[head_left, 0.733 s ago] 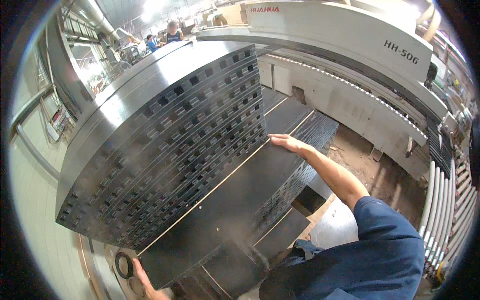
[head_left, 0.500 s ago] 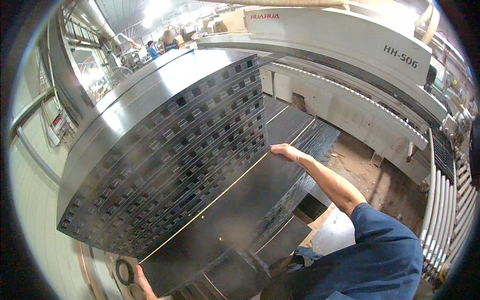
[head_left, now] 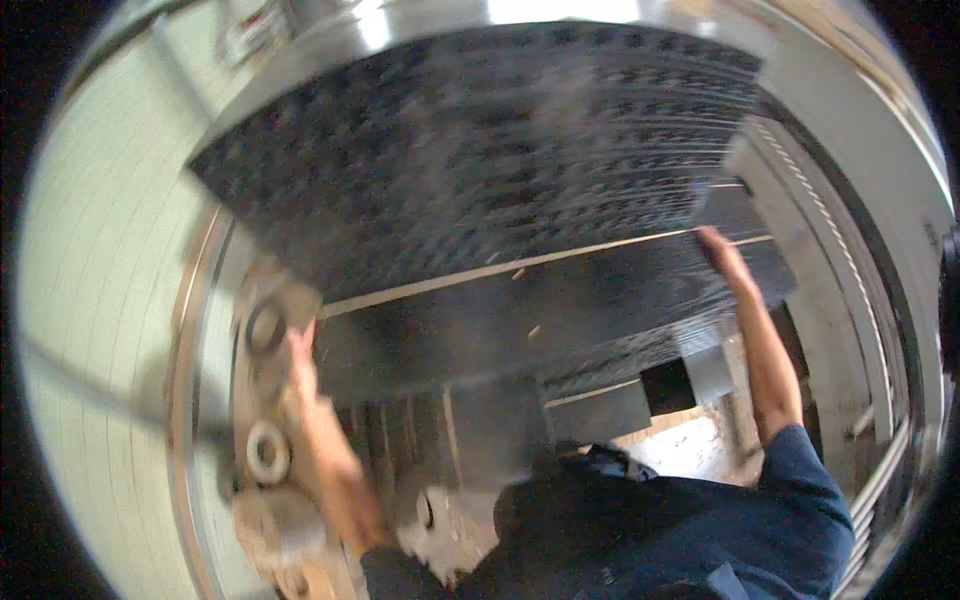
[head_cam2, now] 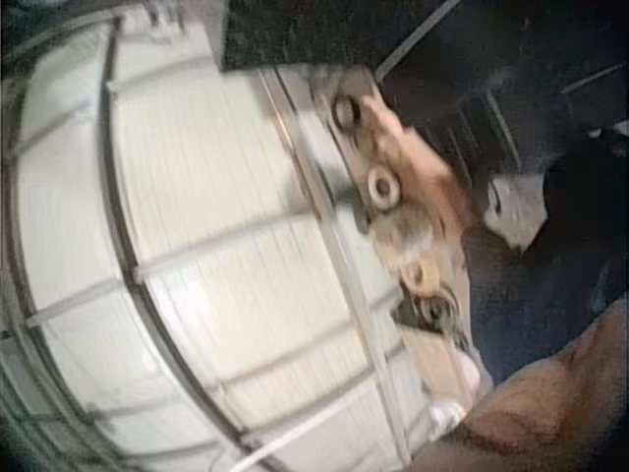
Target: The person repeatedly picks up dark rectangular panels from a roller conveyor, turns them over, and stacks them on a growing pile. The person handles the panels one at a time, inspecting them briefly before placing them on the stack.
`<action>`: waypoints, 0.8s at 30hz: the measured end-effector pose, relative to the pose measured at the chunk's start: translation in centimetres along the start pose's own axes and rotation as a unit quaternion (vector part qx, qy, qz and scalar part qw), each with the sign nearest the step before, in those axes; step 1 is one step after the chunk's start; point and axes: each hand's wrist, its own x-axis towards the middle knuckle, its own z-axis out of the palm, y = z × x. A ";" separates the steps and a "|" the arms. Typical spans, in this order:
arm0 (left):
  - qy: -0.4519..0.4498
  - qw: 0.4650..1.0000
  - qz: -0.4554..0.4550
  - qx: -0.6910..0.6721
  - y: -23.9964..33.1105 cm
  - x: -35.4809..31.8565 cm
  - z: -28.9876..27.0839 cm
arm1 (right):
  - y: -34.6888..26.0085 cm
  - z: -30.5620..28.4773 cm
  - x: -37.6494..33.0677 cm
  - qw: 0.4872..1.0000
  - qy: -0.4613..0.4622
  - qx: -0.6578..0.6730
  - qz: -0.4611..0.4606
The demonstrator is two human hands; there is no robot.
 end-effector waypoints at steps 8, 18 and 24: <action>0.454 0.862 0.162 -0.159 -5.0 -9.1 5.8 | 4.9 -0.3 -7.9 0.905 0.214 0.349 -0.119; 0.431 0.859 0.189 -0.200 -3.1 -6.0 8.2 | 6.1 1.7 -6.0 0.916 0.276 0.259 -0.132; 0.404 0.889 0.179 -0.120 -3.6 -7.7 7.0 | 8.3 -1.6 -9.3 0.915 0.272 0.285 -0.091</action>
